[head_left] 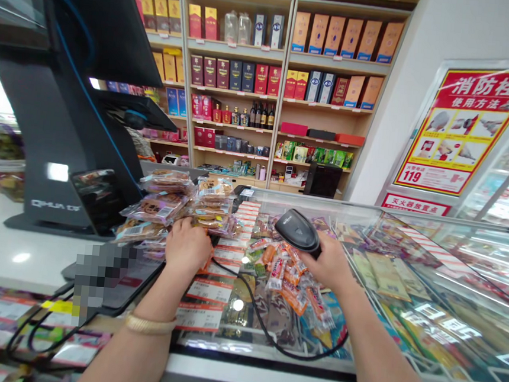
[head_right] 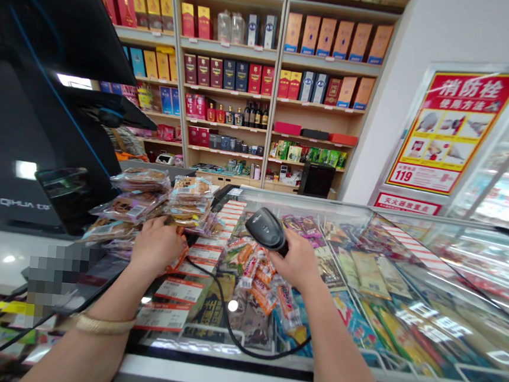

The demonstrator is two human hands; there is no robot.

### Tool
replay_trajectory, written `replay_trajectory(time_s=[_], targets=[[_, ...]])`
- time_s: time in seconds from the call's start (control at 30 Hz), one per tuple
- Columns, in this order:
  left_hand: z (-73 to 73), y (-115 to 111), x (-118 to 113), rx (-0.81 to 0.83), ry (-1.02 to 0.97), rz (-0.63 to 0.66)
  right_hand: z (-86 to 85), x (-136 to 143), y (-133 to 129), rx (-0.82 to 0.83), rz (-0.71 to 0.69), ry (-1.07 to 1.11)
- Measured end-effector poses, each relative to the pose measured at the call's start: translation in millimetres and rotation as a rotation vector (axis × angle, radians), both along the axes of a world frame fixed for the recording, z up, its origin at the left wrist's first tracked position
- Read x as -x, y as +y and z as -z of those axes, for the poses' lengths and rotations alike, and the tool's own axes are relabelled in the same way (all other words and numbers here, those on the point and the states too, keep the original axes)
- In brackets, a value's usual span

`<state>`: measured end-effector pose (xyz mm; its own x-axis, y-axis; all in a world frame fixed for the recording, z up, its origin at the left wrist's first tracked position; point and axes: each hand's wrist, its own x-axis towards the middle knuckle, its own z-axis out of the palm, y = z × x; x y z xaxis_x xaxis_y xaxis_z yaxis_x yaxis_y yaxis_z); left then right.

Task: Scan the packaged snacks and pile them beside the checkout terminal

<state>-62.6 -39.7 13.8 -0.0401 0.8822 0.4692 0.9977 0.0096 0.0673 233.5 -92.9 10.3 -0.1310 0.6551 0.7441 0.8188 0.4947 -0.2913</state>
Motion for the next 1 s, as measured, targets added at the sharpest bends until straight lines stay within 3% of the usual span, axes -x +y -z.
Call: replay_trajectory(time_s=[0.27,0.5,0.73,0.83,1.0], targets=[[-13.6,-4.5,-2.0,0.054,-0.030,-0.048,2.5,0.5,2.6,0.037,-0.025,0.008],[-6.1,-4.7,-7.2,0.059,-0.002,-0.006,1.3,1.0,1.7,0.008,-0.020,-0.016],[-9.0,-1.2,-2.9,0.029,-0.101,0.026,2.6,0.5,3.3,0.016,-0.025,-0.020],[-6.1,3.4,-1.6,-0.092,-0.196,0.098,2.9,0.7,3.6,0.020,-0.028,-0.020],[-2.6,9.1,-7.8,-0.478,-0.584,0.349,0.9,2.2,1.8,0.035,-0.060,-0.007]])
